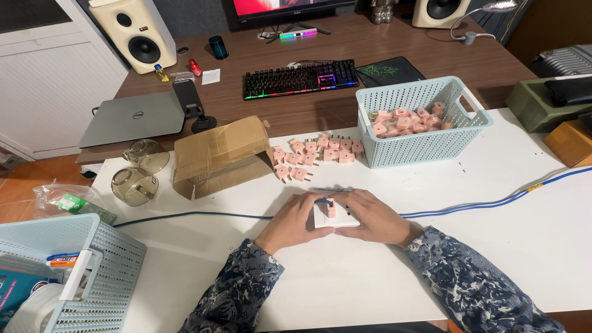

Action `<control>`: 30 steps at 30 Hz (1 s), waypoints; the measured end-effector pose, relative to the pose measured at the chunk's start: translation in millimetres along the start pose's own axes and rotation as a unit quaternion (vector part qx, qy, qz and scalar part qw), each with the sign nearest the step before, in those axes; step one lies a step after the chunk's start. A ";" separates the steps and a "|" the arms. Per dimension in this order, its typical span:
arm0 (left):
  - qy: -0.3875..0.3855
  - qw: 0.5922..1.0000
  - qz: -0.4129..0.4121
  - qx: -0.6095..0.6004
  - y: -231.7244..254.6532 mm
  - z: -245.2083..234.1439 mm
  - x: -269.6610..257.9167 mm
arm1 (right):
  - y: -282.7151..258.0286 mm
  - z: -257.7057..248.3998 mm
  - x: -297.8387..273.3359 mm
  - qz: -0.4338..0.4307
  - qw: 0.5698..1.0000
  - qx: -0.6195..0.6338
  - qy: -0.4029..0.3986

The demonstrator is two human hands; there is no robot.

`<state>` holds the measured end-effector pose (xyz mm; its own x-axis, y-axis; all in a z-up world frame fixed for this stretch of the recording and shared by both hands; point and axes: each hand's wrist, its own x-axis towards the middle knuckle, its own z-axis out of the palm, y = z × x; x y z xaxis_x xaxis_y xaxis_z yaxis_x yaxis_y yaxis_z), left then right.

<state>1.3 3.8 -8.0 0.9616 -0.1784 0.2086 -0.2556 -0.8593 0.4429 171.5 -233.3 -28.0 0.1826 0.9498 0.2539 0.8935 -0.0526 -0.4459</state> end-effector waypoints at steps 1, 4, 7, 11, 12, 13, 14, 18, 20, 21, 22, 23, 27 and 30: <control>-0.002 1.000 0.001 -0.001 -1.8 1.3 -0.2 | 1.2 1.8 -1.0 0.002 1.000 -0.001 0.002; 0.002 1.000 0.001 -0.003 -1.9 2.6 -0.7 | 4.1 3.0 -2.2 0.001 1.000 -0.003 0.004; 0.006 1.000 0.003 -0.004 -2.4 3.1 -3.5 | 6.6 4.6 -3.3 -0.001 1.000 0.006 0.014; 0.011 1.000 0.009 0.003 -3.2 3.3 -1.5 | 9.8 5.1 -4.4 -0.002 1.000 0.018 0.024; 0.011 1.000 0.010 0.002 -3.7 4.2 -1.2 | 11.3 5.8 -4.7 -0.001 1.000 0.017 0.024; 0.017 1.000 0.017 0.003 -4.4 5.1 -0.9 | 13.0 6.6 -4.9 -0.003 1.000 0.019 0.023; 0.023 0.999 0.022 0.004 -5.0 6.2 -1.5 | 14.6 7.9 -4.6 -0.006 0.999 0.022 0.022; 0.025 0.999 0.026 0.005 -5.3 9.1 -0.6 | 12.5 5.9 -4.9 -0.001 0.999 0.027 0.025; 0.028 0.999 0.029 0.006 -5.3 13.4 -2.3 | 8.4 4.5 -5.0 -0.009 0.999 0.023 0.029; 0.025 0.999 0.029 0.004 -6.2 13.4 -2.6 | 6.3 4.3 -5.6 -0.006 0.999 0.026 0.029; 0.025 0.999 0.029 0.008 -7.6 12.6 -1.9 | 5.2 2.7 -4.4 -0.006 0.999 0.030 0.031; 0.025 0.999 0.029 0.012 -8.7 11.8 -1.6 | 3.5 1.1 -3.4 -0.006 0.999 0.034 0.033; 0.035 0.999 0.038 0.004 -5.7 9.5 -1.7 | 6.9 4.6 -4.4 -0.013 0.999 0.036 0.035; 0.043 0.998 0.040 -0.003 -5.2 12.9 -2.2 | 3.1 0.5 -3.5 -0.003 0.999 0.043 0.029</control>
<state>1.9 2.5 -22.1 0.9259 -0.2044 0.3176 -0.3321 -0.8412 0.4267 173.4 -236.6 -30.8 0.2034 0.9306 0.3044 0.8562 -0.0183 -0.5163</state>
